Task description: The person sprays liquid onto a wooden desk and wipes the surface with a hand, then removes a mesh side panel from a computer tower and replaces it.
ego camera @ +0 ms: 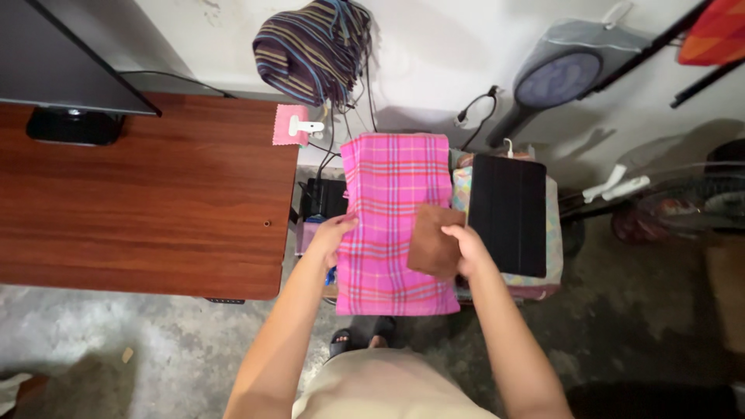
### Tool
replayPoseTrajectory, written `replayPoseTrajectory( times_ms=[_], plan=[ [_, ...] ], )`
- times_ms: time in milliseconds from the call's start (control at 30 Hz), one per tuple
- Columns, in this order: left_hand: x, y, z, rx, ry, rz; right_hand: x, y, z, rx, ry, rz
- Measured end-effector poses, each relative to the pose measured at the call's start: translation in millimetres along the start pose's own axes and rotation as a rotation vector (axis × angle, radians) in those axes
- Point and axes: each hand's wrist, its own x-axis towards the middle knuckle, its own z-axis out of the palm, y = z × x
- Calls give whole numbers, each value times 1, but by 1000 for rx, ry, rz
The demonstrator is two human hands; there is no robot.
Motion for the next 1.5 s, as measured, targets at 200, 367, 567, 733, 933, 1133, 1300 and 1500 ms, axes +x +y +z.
replayPoseTrajectory(
  times_ms=[200,367,567,733,933,1133,1300,1500],
  plan=[
    [-70,14,6,28,-194,-110,-75,16,-16,-144,-8,-231],
    [-122,-21,-25,307,-441,86,-173,48,-20,-356,-89,-157],
    [-134,-57,-39,655,-542,-25,-214,111,-41,-279,-266,23],
    [-162,-67,1,945,-397,209,-228,165,-112,-375,-261,59],
    [-212,-116,85,847,-937,217,-293,216,-267,199,-747,-354],
    [-223,-239,196,1000,-968,275,-416,201,-335,262,-307,-68],
    [-186,-373,279,893,-1041,250,-500,238,-399,195,230,-141],
    [-116,-443,342,1359,-736,204,-528,264,-443,-250,399,-145]
  ],
)
